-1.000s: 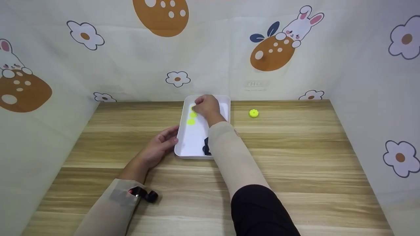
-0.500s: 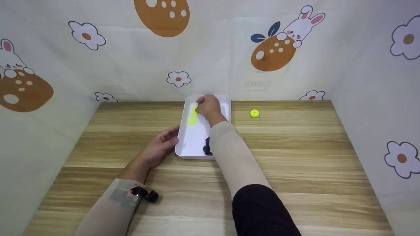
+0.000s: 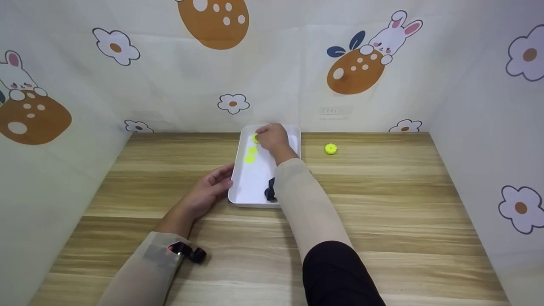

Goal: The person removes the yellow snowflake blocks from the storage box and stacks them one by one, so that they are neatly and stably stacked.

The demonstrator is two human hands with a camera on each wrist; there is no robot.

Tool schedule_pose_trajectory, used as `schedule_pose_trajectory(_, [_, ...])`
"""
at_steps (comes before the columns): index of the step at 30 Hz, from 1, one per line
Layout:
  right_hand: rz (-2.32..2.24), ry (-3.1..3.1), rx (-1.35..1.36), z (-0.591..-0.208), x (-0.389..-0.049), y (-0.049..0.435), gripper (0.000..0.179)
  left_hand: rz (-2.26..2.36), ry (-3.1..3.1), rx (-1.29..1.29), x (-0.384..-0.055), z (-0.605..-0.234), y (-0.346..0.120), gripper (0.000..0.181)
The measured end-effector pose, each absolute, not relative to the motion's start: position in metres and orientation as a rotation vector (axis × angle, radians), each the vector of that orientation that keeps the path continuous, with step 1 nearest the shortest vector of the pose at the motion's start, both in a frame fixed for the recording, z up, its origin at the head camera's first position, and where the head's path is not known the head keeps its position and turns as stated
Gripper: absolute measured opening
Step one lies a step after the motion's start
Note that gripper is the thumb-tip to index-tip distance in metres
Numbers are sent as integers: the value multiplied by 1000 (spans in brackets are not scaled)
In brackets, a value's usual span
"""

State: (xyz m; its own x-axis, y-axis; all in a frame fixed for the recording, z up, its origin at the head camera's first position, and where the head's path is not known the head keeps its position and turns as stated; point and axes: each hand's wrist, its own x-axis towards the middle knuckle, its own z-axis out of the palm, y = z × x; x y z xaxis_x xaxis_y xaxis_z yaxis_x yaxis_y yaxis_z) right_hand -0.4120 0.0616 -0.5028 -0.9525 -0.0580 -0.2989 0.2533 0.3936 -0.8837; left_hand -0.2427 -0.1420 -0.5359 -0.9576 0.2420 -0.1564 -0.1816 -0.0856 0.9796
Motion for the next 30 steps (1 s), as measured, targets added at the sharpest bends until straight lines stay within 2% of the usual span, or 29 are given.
schedule_pose_trajectory(11, [-1925,2115,155,-463,-407,80,27,2121,1895,73,-243,-537,-143,60])
schedule_pose_trajectory(21, [-2038,2092,62,-442,-377,119,35,2121,1905,67,-244,-538,-143,60])
schedule_pose_trajectory(30, [-2289,1927,28,-443,-353,153,26,2107,1933,33,-243,-537,-142,59])
